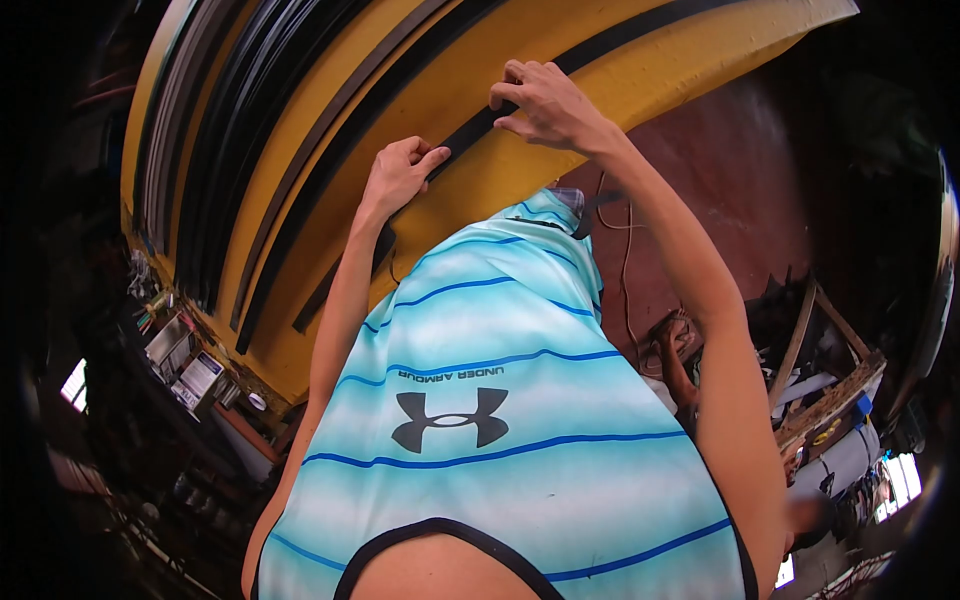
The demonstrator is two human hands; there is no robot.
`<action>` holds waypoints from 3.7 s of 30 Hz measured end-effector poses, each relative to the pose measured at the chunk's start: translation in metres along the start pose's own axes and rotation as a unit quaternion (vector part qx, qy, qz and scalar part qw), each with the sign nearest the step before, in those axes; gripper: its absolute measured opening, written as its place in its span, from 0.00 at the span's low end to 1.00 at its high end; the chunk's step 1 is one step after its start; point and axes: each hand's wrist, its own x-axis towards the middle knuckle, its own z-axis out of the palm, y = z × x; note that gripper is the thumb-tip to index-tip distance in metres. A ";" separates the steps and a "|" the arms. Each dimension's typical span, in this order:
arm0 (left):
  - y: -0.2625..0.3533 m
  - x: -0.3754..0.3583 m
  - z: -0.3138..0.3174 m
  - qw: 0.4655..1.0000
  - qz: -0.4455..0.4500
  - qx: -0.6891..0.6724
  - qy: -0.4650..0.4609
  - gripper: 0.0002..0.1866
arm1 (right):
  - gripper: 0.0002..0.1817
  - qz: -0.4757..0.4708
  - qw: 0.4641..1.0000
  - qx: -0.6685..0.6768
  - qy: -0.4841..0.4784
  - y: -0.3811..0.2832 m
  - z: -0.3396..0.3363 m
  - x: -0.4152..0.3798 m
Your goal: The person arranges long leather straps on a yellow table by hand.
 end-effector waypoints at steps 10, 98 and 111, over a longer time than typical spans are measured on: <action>-0.004 -0.001 0.007 0.999 0.016 0.042 0.024 0.24 | 0.17 0.093 0.993 -0.008 0.076 -0.008 0.020 0.003; 0.006 0.012 0.020 1.000 0.008 0.025 0.008 0.19 | 0.32 0.132 0.956 -0.250 0.075 0.025 0.025 -0.059; 0.005 0.034 0.011 0.999 0.021 0.011 -0.045 0.21 | 0.22 -0.029 0.982 -0.186 0.009 -0.043 0.034 0.002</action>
